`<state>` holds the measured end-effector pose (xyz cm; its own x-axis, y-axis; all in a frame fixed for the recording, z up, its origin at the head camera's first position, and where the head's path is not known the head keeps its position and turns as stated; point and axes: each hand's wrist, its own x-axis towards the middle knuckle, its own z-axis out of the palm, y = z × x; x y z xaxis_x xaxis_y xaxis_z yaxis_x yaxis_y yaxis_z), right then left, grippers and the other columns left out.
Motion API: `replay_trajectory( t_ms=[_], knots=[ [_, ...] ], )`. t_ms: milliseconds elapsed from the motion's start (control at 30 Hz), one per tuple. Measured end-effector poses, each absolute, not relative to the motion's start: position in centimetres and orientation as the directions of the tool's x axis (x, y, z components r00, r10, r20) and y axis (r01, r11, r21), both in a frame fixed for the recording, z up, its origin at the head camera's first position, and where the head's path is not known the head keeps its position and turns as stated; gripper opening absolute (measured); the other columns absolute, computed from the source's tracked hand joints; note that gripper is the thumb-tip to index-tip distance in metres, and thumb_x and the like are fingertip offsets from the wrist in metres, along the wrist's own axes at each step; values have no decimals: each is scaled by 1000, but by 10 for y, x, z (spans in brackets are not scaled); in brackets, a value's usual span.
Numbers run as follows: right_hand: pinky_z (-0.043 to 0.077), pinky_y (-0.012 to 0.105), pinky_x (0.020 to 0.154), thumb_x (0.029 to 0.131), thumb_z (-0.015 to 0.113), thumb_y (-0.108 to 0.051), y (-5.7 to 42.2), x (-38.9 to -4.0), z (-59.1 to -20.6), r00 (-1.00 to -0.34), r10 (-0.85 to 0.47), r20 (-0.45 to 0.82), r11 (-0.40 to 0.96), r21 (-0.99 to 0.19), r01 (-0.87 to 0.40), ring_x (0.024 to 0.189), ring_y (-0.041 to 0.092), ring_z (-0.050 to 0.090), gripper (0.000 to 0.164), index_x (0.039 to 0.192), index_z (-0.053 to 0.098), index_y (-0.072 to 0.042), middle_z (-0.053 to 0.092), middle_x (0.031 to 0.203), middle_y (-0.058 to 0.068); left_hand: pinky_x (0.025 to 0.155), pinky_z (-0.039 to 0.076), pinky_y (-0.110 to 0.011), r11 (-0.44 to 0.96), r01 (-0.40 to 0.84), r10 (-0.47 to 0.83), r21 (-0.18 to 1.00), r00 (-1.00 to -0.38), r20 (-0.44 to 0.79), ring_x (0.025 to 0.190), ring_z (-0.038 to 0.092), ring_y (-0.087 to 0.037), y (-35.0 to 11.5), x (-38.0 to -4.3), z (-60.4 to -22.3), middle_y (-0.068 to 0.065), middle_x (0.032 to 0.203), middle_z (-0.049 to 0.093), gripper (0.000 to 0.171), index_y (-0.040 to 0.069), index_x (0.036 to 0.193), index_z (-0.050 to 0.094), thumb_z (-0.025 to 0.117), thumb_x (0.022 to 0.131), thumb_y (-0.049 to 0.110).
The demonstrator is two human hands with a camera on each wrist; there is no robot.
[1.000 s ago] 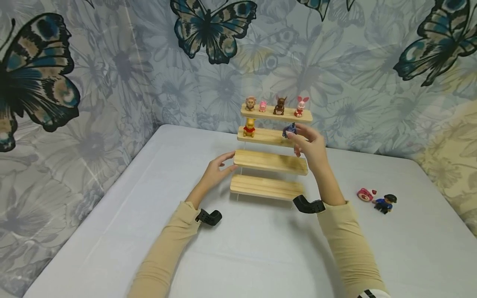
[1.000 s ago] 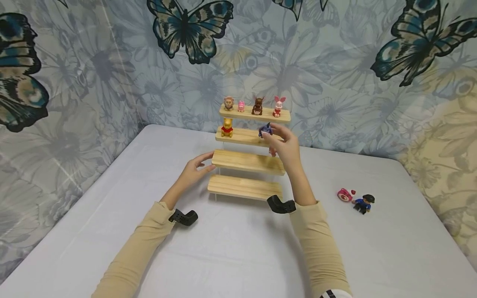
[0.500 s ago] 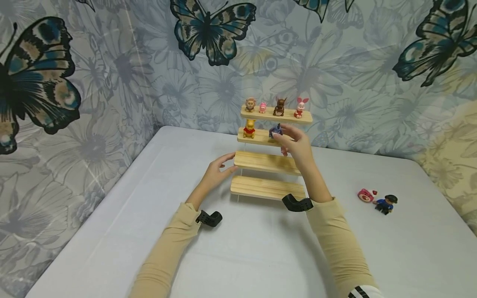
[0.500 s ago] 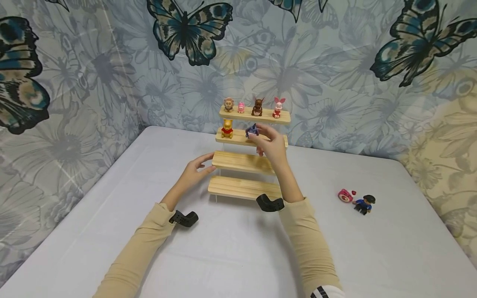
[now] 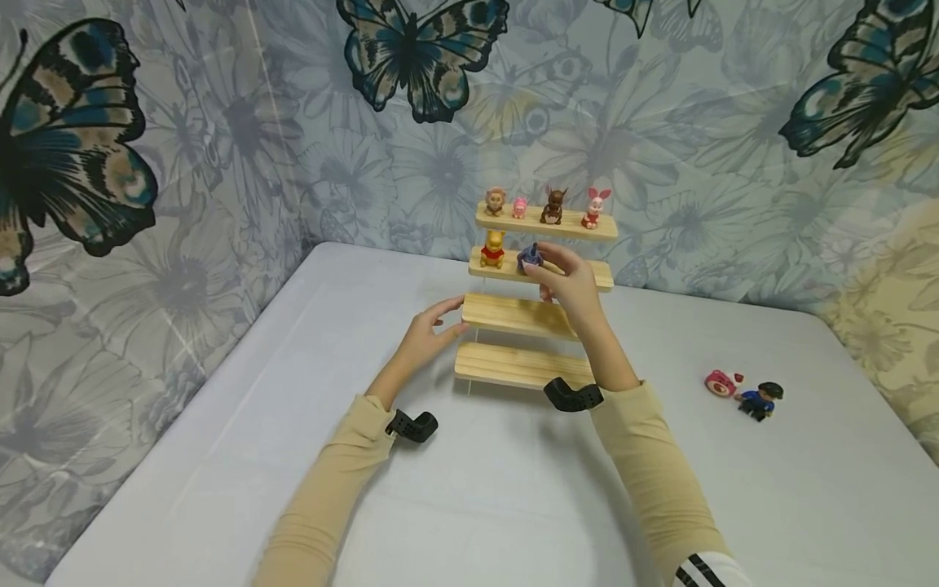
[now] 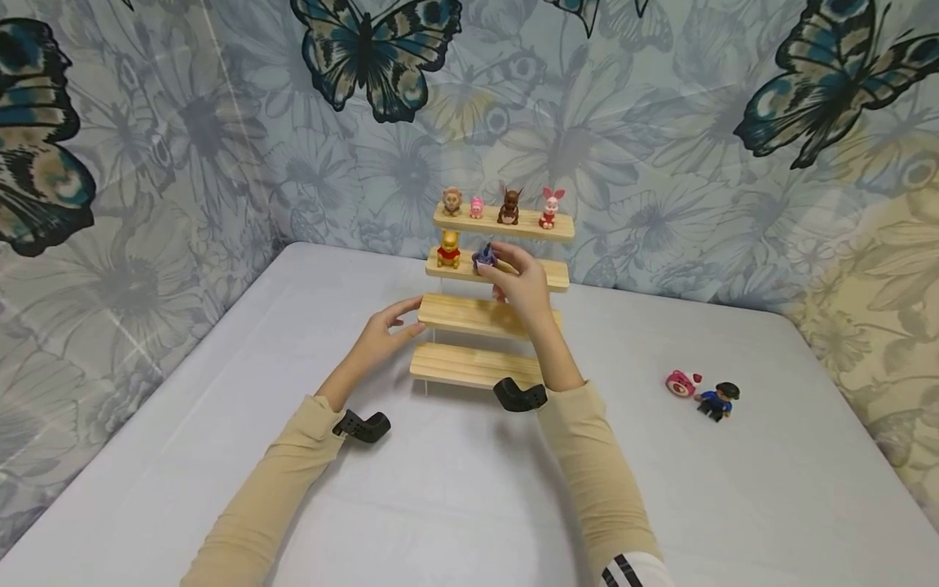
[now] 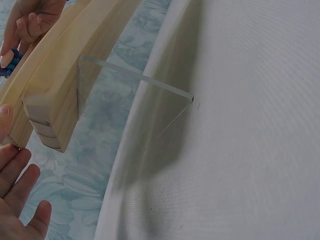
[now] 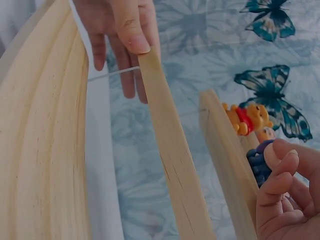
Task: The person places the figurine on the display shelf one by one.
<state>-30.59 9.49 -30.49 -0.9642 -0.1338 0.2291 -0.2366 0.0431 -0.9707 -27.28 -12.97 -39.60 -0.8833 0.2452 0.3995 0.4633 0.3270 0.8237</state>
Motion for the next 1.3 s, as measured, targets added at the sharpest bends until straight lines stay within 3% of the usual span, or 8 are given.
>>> replay_trajectory(
  t_ms=[667,1300],
  knots=[
    [37,20,36,81,68,-15,91,-311,-309,-970,-135,203,6,-979,-206,40,10,43,50,127,49,-3,46,128,14,91,36,-39,335,454,245,826,-888,389,117,41,-20,-126,-272,-394,-11,131,45,51,2,132,44,62,87,19],
    [39,19,36,83,66,-14,87,-312,-313,-956,-136,261,18,-964,-266,39,9,45,49,128,49,-3,48,127,13,90,36,-40,321,452,238,832,-889,391,118,41,-22,-129,-271,-392,-12,131,45,51,2,132,44,61,87,18]
  ],
)
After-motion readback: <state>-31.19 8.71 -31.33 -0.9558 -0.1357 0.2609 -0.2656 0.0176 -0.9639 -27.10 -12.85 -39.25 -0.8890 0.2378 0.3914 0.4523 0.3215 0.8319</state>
